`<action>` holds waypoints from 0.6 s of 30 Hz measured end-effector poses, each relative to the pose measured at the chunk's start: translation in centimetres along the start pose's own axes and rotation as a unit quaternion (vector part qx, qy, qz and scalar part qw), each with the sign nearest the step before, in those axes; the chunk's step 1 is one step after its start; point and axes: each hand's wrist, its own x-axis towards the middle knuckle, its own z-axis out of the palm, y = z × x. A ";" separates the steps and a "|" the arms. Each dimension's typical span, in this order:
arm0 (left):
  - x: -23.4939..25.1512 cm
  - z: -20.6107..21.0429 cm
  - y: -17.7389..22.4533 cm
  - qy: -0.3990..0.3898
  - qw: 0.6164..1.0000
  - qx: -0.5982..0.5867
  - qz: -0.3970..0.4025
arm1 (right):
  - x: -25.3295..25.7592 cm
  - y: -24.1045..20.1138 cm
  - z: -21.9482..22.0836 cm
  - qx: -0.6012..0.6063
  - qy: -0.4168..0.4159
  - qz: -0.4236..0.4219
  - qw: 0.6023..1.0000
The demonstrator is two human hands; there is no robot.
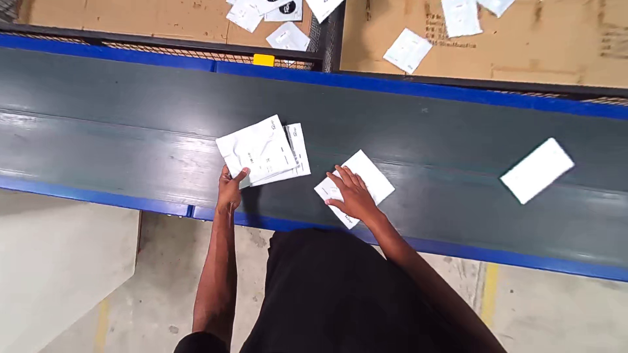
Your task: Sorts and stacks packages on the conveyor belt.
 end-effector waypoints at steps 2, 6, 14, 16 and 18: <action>-0.1 0.6 0.0 0.004 0.999 -0.031 -0.012 | -1.9 3.0 0.5 0.014 0.014 -0.007 1.000; -0.8 1.7 0.2 0.010 0.997 -0.060 -0.038 | -4.1 8.9 -0.4 0.065 0.055 0.045 0.995; -2.6 6.7 0.0 -0.104 0.991 -0.080 -0.039 | -0.2 -1.0 -5.4 0.499 0.060 0.128 0.855; -2.8 7.3 0.1 -0.121 0.987 -0.098 -0.047 | 1.9 -2.7 -5.7 0.614 0.004 0.125 0.780; -2.5 6.9 0.6 -0.109 0.986 -0.109 -0.061 | 3.7 -2.6 -7.3 0.630 -0.047 0.115 0.766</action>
